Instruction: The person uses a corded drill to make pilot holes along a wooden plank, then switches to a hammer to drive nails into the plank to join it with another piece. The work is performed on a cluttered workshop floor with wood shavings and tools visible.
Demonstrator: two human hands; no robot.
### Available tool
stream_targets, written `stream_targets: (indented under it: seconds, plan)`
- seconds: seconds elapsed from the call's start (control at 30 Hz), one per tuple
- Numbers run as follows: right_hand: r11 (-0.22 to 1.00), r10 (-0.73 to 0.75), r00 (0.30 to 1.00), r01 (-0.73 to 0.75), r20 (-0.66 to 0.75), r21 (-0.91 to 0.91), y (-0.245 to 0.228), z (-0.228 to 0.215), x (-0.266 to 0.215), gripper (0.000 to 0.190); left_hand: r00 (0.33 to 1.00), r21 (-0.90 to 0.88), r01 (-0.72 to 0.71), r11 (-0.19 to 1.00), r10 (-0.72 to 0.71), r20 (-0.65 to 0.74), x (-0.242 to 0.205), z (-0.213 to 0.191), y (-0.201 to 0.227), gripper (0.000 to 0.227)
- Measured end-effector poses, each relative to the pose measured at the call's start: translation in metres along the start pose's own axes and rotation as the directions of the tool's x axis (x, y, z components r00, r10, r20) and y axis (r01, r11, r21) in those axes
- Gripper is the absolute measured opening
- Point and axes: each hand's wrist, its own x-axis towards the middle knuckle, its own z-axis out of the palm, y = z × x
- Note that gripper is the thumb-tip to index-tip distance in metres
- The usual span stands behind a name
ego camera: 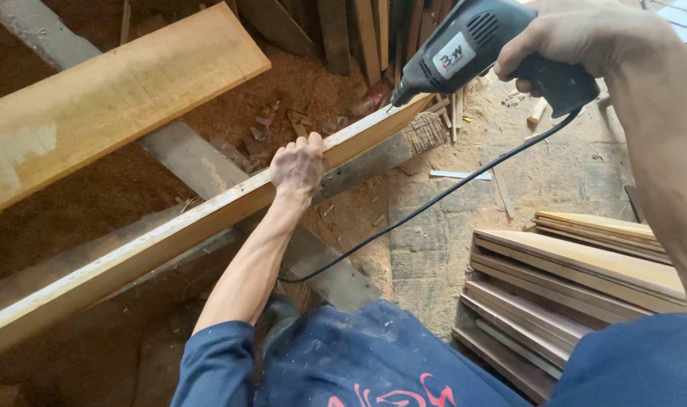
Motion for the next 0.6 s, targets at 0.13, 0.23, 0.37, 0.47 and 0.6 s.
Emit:
stream_targets:
  seconds: [0.13, 0.23, 0.37, 0.47, 0.6]
  plan:
    - [0.986, -0.05, 0.998, 0.044, -0.032, -0.159, -0.022, 0.002, -0.005, 0.031, 0.998, 0.025, 0.031, 0.999, -0.032, 0.048, 0.006, -0.005, -0.001, 0.012]
    - [0.978, -0.097, 0.995, 0.09, -0.025, -0.191, -0.033, 0.007, -0.011, 0.032, 0.998, 0.043, 0.031, 0.999, -0.033, 0.056, 0.004, -0.009, -0.001, 0.009]
    - [0.969, -0.055, 0.997, 0.041, -0.051, -0.245, -0.046, 0.013, -0.016, 0.034, 0.999, 0.038, 0.043, 0.998, -0.043, 0.015, 0.005, -0.013, -0.003, 0.01]
    - [0.97, -0.1, 0.995, 0.103, 0.025, -0.221, -0.053, 0.017, -0.017, 0.035, 0.999, 0.01, 0.04, 0.999, -0.041, 0.033, 0.005, -0.012, -0.002, 0.016]
    - [0.956, -0.118, 0.993, 0.118, 0.016, -0.267, -0.059, 0.022, -0.02, 0.04, 0.999, 0.028, 0.043, 0.999, -0.043, 0.003, 0.002, -0.012, -0.003, 0.012]
